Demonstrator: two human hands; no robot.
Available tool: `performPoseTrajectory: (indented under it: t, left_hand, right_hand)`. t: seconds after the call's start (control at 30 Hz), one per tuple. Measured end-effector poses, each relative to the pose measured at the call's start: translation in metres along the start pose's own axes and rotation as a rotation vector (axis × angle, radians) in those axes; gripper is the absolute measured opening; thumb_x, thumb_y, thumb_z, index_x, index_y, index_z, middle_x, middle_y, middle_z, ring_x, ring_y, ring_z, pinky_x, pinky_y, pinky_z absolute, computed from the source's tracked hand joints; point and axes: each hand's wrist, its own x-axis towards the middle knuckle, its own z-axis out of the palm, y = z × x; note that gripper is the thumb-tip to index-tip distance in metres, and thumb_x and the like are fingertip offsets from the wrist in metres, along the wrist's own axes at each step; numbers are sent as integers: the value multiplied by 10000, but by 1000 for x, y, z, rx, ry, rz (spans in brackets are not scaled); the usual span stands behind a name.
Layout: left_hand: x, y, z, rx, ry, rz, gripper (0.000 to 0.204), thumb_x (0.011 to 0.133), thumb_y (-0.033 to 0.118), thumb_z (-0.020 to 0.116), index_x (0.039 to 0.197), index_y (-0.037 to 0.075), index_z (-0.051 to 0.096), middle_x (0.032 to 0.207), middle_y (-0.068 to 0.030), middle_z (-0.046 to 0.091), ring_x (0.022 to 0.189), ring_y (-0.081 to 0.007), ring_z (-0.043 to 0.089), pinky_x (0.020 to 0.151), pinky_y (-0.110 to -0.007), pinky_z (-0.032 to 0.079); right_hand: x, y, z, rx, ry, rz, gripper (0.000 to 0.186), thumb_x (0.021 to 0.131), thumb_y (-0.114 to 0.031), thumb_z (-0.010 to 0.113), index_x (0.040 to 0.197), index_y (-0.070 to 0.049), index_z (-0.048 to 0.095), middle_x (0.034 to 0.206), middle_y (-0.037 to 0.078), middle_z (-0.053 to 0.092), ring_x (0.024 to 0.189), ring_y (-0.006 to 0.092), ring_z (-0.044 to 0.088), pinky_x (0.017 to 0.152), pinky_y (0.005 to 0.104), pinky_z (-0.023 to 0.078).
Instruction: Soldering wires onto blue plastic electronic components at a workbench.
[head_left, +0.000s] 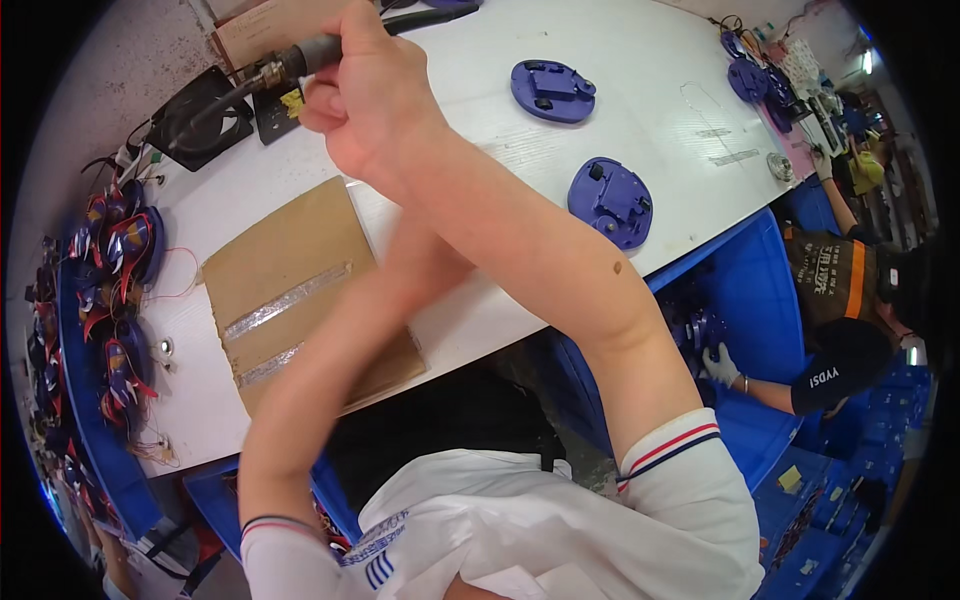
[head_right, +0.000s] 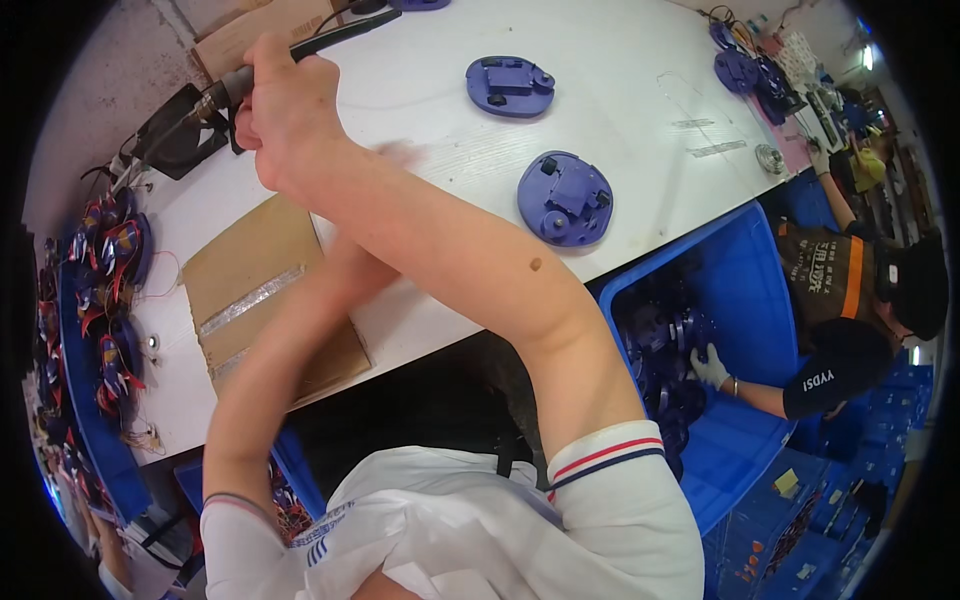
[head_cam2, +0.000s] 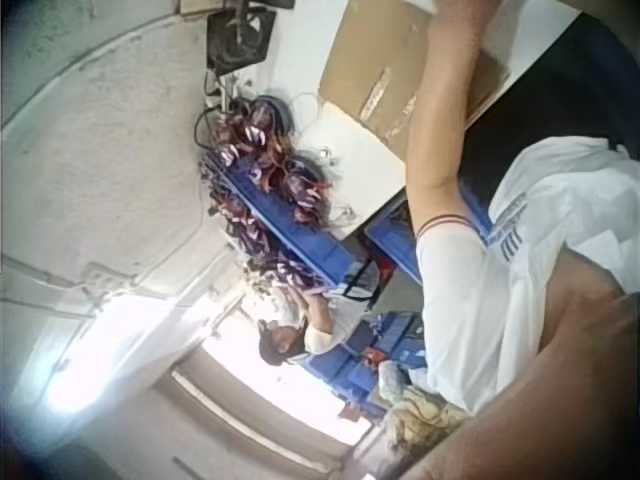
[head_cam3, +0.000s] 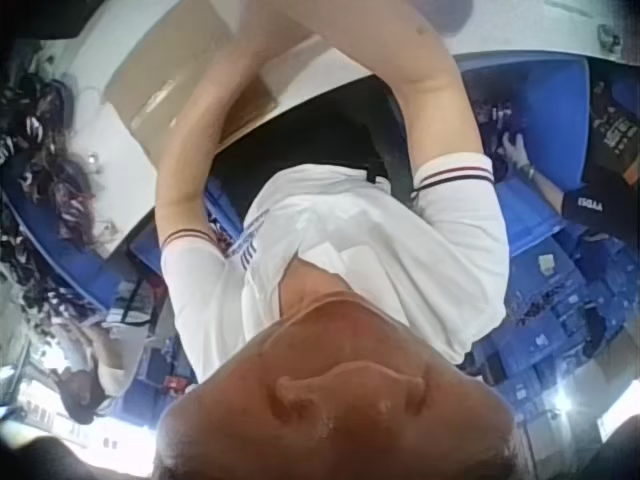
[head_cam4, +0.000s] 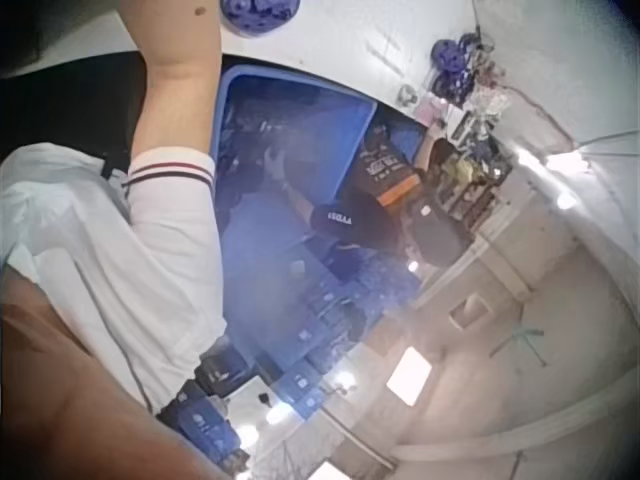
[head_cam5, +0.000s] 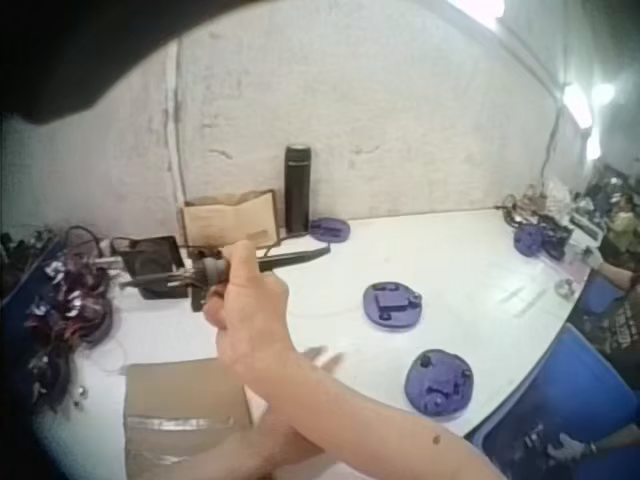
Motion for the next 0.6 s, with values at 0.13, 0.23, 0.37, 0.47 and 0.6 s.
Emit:
performPoseTrajectory:
  t: [0.13, 0.23, 0.37, 0.47, 0.6]
  left_hand:
    - [63, 42, 117, 119, 11, 346, 838, 667, 312, 753, 1406, 192, 376, 1465, -232, 240, 1357, -397, 222, 1097, -464, 247]
    - [64, 51, 129, 211, -44, 298, 754, 634, 343, 782, 1309, 186, 485, 1399, -227, 320, 1268, -398, 314, 1036, -481, 294]
    - [-2, 17, 72, 231, 115, 217, 691, 639, 310, 759, 1265, 155, 512, 1322, -213, 389, 1157, -403, 386, 985, -464, 321]
    - [-53, 13, -21, 301, 325, 2, 766, 618, 335, 773, 1299, 137, 481, 1287, -232, 398, 1121, -411, 407, 962, -461, 337]
    - [-125, -9, -81, 610, 670, -262, 805, 603, 358, 799, 1298, 114, 476, 1276, -238, 401, 1089, -388, 430, 968, -457, 339]
  right_hand:
    - [14, -4, 10, 5, -27, -49, 164, 796, -154, 534, 696, -62, 441, 560, 29, 393, 406, 72, 199, 394, 242, 167]
    - [22, -7, 8, 26, -38, -60, 170, 791, -152, 520, 687, -64, 418, 556, 30, 360, 411, 74, 184, 396, 252, 159]
    - [14, -18, -2, 52, -67, -67, 160, 803, -149, 538, 693, -73, 449, 565, 29, 425, 400, 69, 201, 396, 237, 176]
    - [11, -29, -8, -65, 69, -109, 159, 835, -176, 569, 728, -71, 517, 569, 11, 508, 367, 51, 249, 376, 203, 202]
    - [14, -18, -52, -84, -7, -88, 183, 838, -151, 563, 697, -47, 512, 518, -8, 483, 367, 32, 233, 394, 199, 179]
